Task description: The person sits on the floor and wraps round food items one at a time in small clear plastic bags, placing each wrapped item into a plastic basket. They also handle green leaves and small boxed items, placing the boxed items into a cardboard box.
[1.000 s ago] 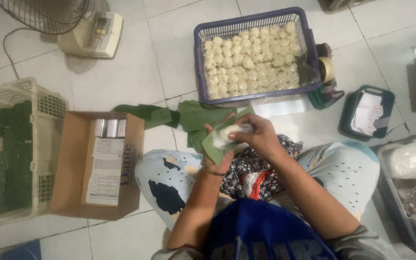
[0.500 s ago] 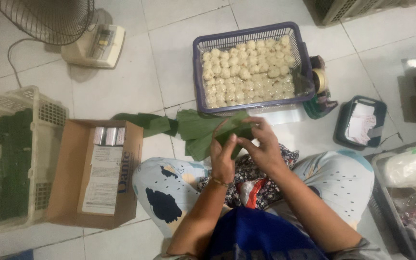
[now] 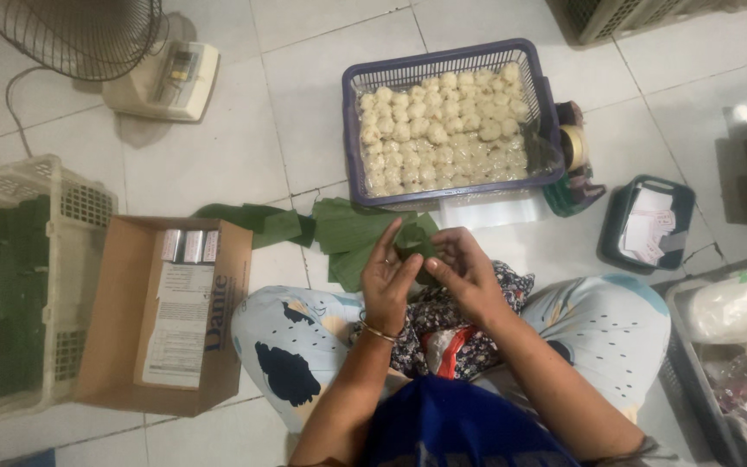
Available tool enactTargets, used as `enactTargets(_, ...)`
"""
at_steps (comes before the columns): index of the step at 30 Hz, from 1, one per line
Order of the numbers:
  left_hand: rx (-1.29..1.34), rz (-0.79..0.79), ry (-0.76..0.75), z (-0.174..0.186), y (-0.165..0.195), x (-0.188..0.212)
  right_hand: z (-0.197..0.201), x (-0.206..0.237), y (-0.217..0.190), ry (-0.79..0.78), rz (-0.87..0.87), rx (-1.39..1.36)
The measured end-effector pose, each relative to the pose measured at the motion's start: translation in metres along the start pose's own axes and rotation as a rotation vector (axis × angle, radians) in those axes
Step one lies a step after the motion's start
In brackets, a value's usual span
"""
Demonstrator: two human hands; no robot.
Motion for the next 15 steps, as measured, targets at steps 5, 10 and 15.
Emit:
enactTargets(5,0.092,0.096,0.227,0.021,-0.032,-0.012,0.012,-0.002,-0.016,0.126,0.344,0.719)
enactTargets(10,0.196,0.357,0.319,0.045,-0.091,-0.010,0.029,-0.008,0.025,0.112,0.068,0.604)
enactTargets(15,0.161,0.616,0.400,0.058,-0.157,-0.006,0.075,-0.011,0.097,0.086,-0.238,0.657)
Point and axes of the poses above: each hand's wrist, its own x-axis away from the middle knuckle, its own z-axis out of the back of the hand, y = z × x, the point moved 5 cm from there along -x, towards the middle knuckle, and after that the axes turned 5 degrees about z, right-handed, at the moved point
